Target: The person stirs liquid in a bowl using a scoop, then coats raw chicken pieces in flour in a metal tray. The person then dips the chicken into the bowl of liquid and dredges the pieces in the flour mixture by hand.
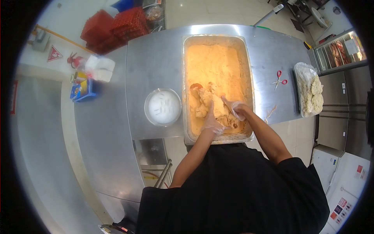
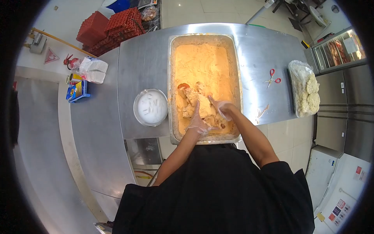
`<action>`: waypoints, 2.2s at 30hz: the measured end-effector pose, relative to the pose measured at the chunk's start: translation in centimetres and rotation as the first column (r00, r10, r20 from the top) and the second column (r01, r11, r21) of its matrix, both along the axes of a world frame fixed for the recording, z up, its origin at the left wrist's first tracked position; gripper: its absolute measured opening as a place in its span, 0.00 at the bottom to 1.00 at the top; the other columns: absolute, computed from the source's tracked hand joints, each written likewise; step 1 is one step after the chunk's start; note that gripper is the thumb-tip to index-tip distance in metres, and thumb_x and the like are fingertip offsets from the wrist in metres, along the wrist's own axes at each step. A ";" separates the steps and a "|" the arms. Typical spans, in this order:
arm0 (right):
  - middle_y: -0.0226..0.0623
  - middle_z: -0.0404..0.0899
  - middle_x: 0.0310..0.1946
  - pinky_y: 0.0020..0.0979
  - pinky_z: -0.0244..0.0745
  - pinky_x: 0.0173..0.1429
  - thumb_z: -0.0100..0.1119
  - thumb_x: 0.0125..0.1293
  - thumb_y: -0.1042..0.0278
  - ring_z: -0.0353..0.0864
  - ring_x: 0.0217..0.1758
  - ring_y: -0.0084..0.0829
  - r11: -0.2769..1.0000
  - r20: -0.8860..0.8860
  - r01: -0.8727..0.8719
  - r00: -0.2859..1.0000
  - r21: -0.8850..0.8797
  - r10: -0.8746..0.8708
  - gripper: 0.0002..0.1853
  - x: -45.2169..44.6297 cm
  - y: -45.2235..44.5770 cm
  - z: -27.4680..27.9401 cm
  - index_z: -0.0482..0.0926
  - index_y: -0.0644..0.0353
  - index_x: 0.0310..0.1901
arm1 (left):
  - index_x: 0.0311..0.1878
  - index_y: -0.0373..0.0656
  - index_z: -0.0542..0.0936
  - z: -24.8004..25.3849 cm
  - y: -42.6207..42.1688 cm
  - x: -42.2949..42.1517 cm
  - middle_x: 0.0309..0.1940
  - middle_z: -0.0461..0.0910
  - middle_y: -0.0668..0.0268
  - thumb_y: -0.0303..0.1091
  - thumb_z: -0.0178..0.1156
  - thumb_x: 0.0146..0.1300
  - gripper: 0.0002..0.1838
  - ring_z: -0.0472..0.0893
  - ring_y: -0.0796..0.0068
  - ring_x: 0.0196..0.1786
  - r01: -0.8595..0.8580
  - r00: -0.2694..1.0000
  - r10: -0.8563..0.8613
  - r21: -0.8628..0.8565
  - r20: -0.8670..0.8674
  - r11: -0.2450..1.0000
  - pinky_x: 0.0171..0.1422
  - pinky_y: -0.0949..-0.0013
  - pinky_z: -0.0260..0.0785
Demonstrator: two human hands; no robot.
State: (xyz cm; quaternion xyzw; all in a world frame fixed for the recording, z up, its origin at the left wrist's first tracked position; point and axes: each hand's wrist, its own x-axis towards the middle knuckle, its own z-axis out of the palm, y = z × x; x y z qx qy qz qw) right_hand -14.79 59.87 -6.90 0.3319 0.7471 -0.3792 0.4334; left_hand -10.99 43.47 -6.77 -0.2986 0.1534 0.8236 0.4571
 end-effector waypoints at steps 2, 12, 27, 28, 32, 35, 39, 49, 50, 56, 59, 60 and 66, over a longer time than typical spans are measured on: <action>0.28 0.65 0.18 0.33 0.58 0.23 0.44 0.58 0.19 0.61 0.18 0.23 0.969 0.084 0.240 0.969 -0.063 -0.234 0.40 1.1 0.0 -0.4 0.80 0.56 0.36 | 0.75 0.58 0.54 -2.1 -0.2 0.5 0.73 0.57 0.62 0.69 0.59 0.55 0.49 0.58 0.57 0.74 0.003 0.981 -0.011 -0.043 -0.194 0.999 0.74 0.40 0.49; 0.45 0.82 0.33 0.34 0.77 0.38 0.56 0.62 0.34 0.82 0.31 0.35 0.904 -0.365 0.319 0.836 -0.284 -0.410 0.38 -2.1 -0.5 6.1 0.75 0.68 0.55 | 0.74 0.47 0.53 1.7 0.3 1.2 0.69 0.63 0.61 0.58 0.53 0.67 0.40 0.67 0.57 0.68 -0.266 0.949 0.206 -0.253 -0.240 0.930 0.74 0.46 0.57; 0.50 0.73 0.60 0.38 0.67 0.64 0.46 0.69 0.39 0.72 0.63 0.45 0.406 -0.312 -0.824 0.295 0.396 0.903 0.31 -18.3 -9.4 -0.3 0.74 0.59 0.59 | 0.77 0.53 0.45 0.6 -2.7 2.6 0.75 0.52 0.60 0.63 0.54 0.62 0.48 0.56 0.54 0.74 -0.450 0.880 0.473 -0.415 -0.052 0.791 0.75 0.40 0.49; 0.50 0.72 0.61 0.38 0.66 0.65 0.46 0.69 0.38 0.71 0.65 0.45 0.475 -0.331 -0.838 0.383 0.269 0.863 0.32 -17.1 -8.7 -0.6 0.74 0.59 0.60 | 0.77 0.53 0.45 1.3 -2.4 2.2 0.74 0.53 0.59 0.63 0.54 0.61 0.48 0.56 0.54 0.74 -0.445 0.891 0.432 -0.446 -0.135 0.777 0.75 0.41 0.49; 0.50 0.71 0.63 0.41 0.62 0.67 0.42 0.68 0.32 0.69 0.66 0.46 0.508 -0.370 -0.856 0.444 0.092 0.816 0.37 -12.1 -7.4 2.0 0.74 0.59 0.62 | 0.77 0.52 0.48 5.9 -2.2 -0.7 0.74 0.54 0.61 0.71 0.49 0.62 0.49 0.55 0.55 0.75 -0.521 0.836 0.541 -0.176 0.088 0.835 0.76 0.40 0.47; 0.49 0.65 0.68 0.39 0.59 0.70 0.48 0.66 0.33 0.63 0.71 0.46 0.529 -0.218 -0.845 0.533 -0.083 0.818 0.39 -11.8 -6.5 0.7 0.68 0.60 0.67 | 0.76 0.47 0.50 4.6 -1.7 -1.6 0.73 0.57 0.59 0.70 0.48 0.63 0.48 0.59 0.56 0.73 -0.462 0.884 0.463 -0.032 0.056 0.886 0.77 0.49 0.50; 0.50 0.65 0.68 0.39 0.61 0.70 0.49 0.65 0.33 0.65 0.70 0.46 0.756 -0.463 -0.653 0.656 0.047 0.596 0.40 -9.7 -2.1 2.0 0.68 0.60 0.66 | 0.72 0.42 0.59 -0.4 -0.9 -2.9 0.68 0.64 0.55 0.69 0.44 0.66 0.44 0.67 0.57 0.67 -0.244 0.784 -0.377 -0.803 -0.493 0.543 0.73 0.55 0.57; 0.51 0.71 0.63 0.41 0.65 0.67 0.38 0.73 0.41 0.71 0.64 0.47 0.661 -0.254 -0.575 0.630 0.481 0.733 0.32 -13.1 0.7 1.6 0.74 0.63 0.59 | 0.71 0.40 0.61 -2.5 -1.8 2.2 0.63 0.70 0.56 0.65 0.41 0.69 0.40 0.73 0.59 0.61 -0.183 0.911 -0.081 -0.573 -0.405 0.799 0.68 0.56 0.61; 0.51 0.72 0.62 0.42 0.66 0.67 0.37 0.73 0.40 0.72 0.64 0.48 0.649 -0.243 -0.517 0.646 0.558 0.724 0.32 -13.5 1.0 0.0 0.74 0.63 0.58 | 0.71 0.39 0.60 -0.1 -0.8 2.2 0.67 0.67 0.58 0.65 0.42 0.69 0.41 0.71 0.60 0.63 -0.223 0.974 0.196 -0.325 -0.114 0.919 0.71 0.56 0.58; 0.53 0.63 0.68 0.42 0.63 0.68 0.39 0.66 0.27 0.67 0.69 0.45 0.740 0.011 -0.664 0.745 0.107 0.667 0.45 -9.5 -0.6 2.0 0.59 0.59 0.71 | 0.72 0.48 0.61 3.3 1.9 2.4 0.67 0.66 0.60 0.70 0.44 0.65 0.42 0.70 0.59 0.65 -0.109 0.994 0.112 -0.305 -0.008 0.946 0.67 0.49 0.63; 0.54 0.63 0.68 0.43 0.65 0.66 0.39 0.65 0.26 0.69 0.68 0.44 0.844 0.032 -0.534 0.844 -0.048 0.536 0.46 -7.4 -0.6 2.7 0.58 0.58 0.72 | 0.71 0.49 0.61 2.9 3.1 2.0 0.66 0.67 0.58 0.72 0.41 0.65 0.42 0.73 0.59 0.64 -0.178 0.976 0.207 -0.293 0.072 0.940 0.61 0.48 0.70; 0.54 0.65 0.68 0.44 0.65 0.65 0.40 0.65 0.25 0.71 0.67 0.43 0.879 0.005 -0.471 0.881 -0.075 0.473 0.46 -5.6 -0.9 2.5 0.59 0.58 0.72 | 0.71 0.47 0.60 3.7 2.8 1.9 0.66 0.67 0.58 0.70 0.42 0.66 0.42 0.73 0.59 0.64 -0.172 0.978 0.197 -0.281 0.063 0.944 0.63 0.50 0.69; 0.52 0.55 0.73 0.43 0.58 0.70 0.48 0.66 0.31 0.58 0.73 0.42 0.921 -0.028 -0.234 0.971 -0.310 0.238 0.45 -3.8 -0.1 2.8 0.58 0.61 0.72 | 0.69 0.38 0.62 -6.9 1.1 2.5 0.65 0.68 0.56 0.57 0.58 0.63 0.40 0.73 0.59 0.63 -0.376 0.614 -0.119 -0.421 -0.780 0.825 0.64 0.59 0.69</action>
